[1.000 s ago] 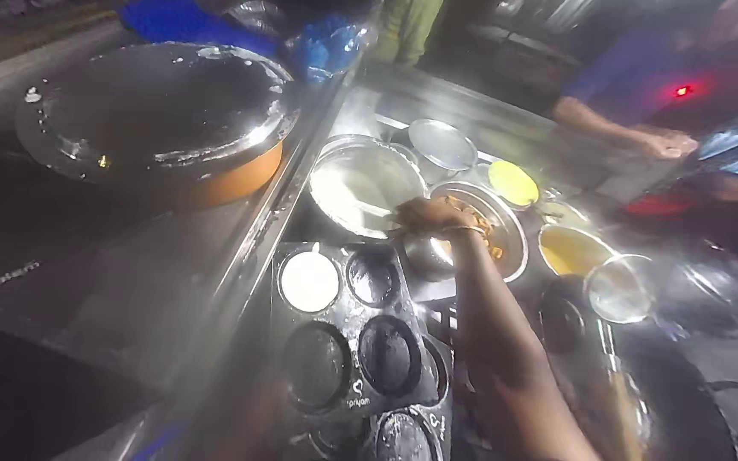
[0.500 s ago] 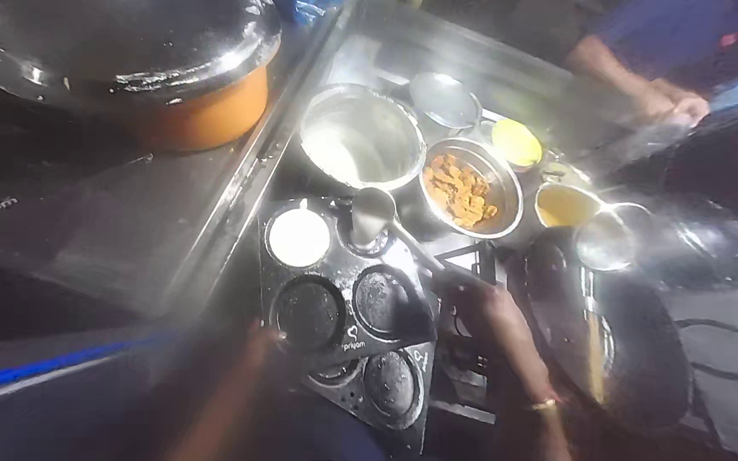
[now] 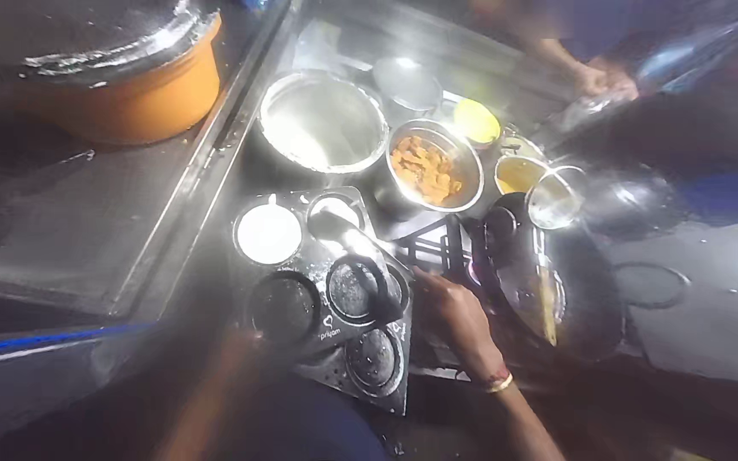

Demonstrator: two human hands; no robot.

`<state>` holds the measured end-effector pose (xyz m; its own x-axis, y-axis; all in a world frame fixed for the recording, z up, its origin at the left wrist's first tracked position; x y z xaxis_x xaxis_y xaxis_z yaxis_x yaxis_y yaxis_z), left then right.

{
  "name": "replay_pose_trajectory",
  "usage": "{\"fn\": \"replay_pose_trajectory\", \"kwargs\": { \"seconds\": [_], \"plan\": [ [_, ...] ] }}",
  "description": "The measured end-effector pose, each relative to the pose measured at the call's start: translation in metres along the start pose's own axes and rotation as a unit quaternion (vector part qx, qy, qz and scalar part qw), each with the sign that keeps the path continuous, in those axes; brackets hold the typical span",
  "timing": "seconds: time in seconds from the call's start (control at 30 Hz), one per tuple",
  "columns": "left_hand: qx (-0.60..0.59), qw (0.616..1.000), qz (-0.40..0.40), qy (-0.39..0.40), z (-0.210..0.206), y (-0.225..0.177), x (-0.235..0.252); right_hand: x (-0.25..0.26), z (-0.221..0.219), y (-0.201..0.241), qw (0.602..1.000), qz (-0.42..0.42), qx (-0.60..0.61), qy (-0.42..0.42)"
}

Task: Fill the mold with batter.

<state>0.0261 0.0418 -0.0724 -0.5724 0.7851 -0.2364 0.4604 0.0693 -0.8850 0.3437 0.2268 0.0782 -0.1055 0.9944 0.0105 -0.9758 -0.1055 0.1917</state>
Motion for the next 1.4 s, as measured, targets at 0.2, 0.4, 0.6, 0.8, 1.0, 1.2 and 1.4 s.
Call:
{"fn": "replay_pose_trajectory", "kwargs": {
  "seconds": [0.2, 0.4, 0.6, 0.8, 1.0, 1.2, 1.4],
  "plan": [
    [0.021, 0.999, 0.027, 0.005, 0.008, 0.005, 0.005, 0.012, 0.003, 0.003, 0.955, -0.062, 0.24, 0.16],
    [0.012, 0.999, 0.036, 0.024, 0.001, 0.006, 0.01, 0.033, -0.002, 0.055, 0.871, -0.047, 0.381, 0.306],
    [0.01, 0.999, 0.008, 0.039, -0.002, 0.003, 0.017, 0.037, -0.021, 0.103, 0.895, 0.04, 0.201, 0.396],
    [0.014, 0.999, -0.025, 0.026, -0.005, -0.012, 0.018, 0.005, -0.046, 0.099, 0.881, -0.006, 0.256, 0.398],
    [0.025, 0.996, -0.056, 0.058, -0.012, -0.012, 0.024, -0.031, -0.064, 0.093, 0.881, -0.02, 0.303, 0.363],
    [-0.017, 0.988, -0.085, 0.131, -0.002, -0.007, 0.024, -0.088, -0.007, -0.027, 0.925, -0.142, 0.352, 0.026],
    [0.0, 0.985, -0.124, 0.124, 0.003, -0.008, 0.022, -0.16, -0.131, -0.296, 0.769, -0.564, 0.288, -0.083]
  ]
}}
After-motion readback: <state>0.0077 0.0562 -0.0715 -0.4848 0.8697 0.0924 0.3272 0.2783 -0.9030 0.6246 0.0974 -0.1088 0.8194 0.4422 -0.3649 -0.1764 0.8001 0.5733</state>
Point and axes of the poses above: each hand's wrist, its own x-axis towards the middle knuckle, its own z-axis out of the back of the hand, y = z × x, the point moved 9 cm from there along x, towards the middle knuckle, and after that the axes turned 15 degrees about -z, right-handed, at the moved point
